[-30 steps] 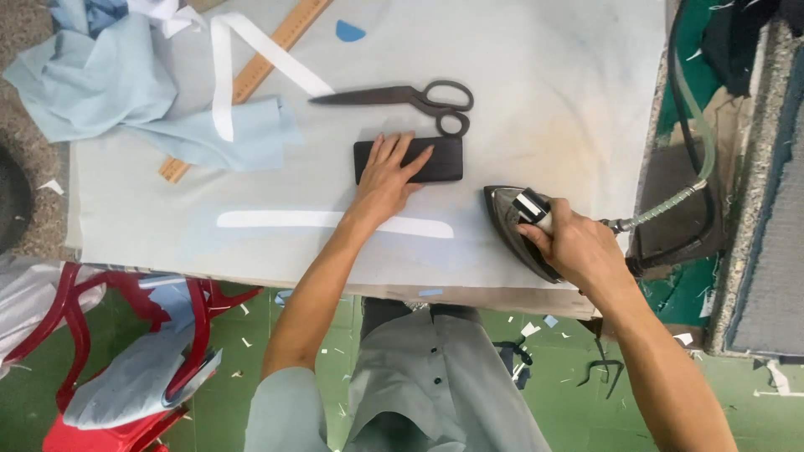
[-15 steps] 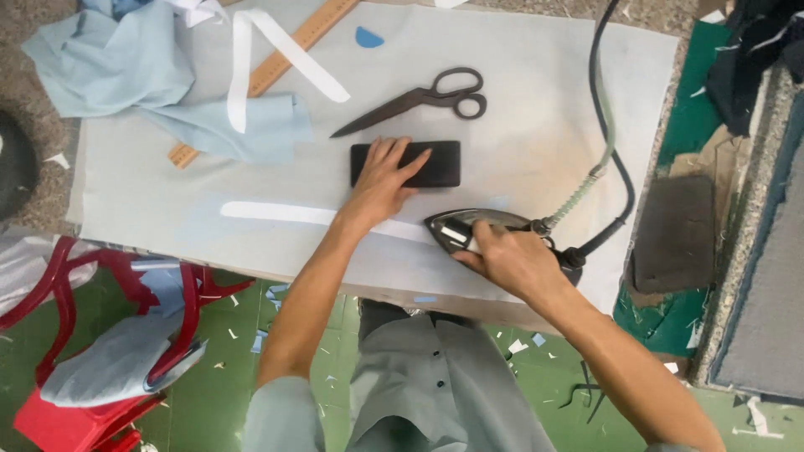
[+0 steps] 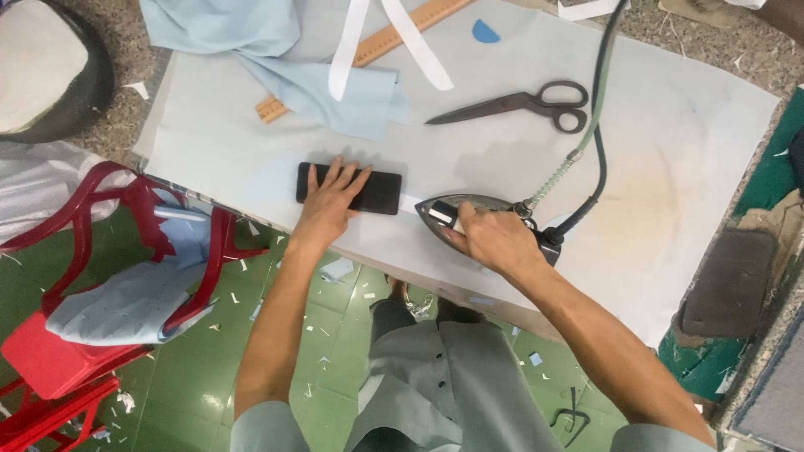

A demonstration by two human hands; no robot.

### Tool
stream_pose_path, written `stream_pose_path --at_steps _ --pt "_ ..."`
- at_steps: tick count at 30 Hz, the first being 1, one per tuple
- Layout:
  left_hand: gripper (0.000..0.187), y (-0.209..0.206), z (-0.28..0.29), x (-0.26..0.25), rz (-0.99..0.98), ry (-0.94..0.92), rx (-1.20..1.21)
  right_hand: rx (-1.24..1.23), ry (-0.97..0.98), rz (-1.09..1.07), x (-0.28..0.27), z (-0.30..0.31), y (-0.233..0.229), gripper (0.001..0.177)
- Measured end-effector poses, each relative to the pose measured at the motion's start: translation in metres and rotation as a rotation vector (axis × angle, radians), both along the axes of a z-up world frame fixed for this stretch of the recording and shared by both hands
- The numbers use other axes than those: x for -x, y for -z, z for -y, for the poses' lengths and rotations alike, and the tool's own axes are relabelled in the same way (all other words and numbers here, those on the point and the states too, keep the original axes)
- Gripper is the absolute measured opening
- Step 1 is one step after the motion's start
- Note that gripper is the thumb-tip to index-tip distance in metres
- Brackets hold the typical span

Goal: The person irons a long white strip of fabric on a worktable, using a black rectangular pad to press the material while moving the iron back and forth. The person repeatedly repositions the strip and continues ironing different sections.

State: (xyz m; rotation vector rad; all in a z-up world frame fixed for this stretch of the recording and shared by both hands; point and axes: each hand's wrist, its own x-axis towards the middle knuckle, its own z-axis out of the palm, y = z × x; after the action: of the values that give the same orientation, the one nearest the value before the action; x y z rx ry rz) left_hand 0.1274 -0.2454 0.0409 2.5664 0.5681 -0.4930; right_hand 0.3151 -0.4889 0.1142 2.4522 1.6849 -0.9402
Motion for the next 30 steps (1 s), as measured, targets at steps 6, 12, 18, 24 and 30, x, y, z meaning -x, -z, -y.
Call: stream_pose_path --at_steps 6,12,18,24,30 --pt "0.093 0.002 0.007 -0.011 -0.109 -0.055 -0.098 0.063 0.018 0.053 0.004 -0.001 0.003 0.047" --pt "0.094 -0.001 0.018 -0.015 -0.113 -0.051 -0.085 0.015 -0.001 0.045 0.002 0.004 0.001 0.045" --pt "0.091 -0.006 0.049 -0.027 -0.077 -0.027 -0.055 -0.067 -0.021 0.077 -0.002 0.027 0.010 0.041" --pt "0.090 0.000 0.094 -0.048 -0.114 0.055 -0.073 -0.018 -0.002 0.050 -0.017 0.085 -0.004 0.041" --pt "0.083 -0.006 0.194 -0.090 -0.089 0.314 -0.087 0.100 0.294 0.025 -0.052 0.185 -0.002 0.046"
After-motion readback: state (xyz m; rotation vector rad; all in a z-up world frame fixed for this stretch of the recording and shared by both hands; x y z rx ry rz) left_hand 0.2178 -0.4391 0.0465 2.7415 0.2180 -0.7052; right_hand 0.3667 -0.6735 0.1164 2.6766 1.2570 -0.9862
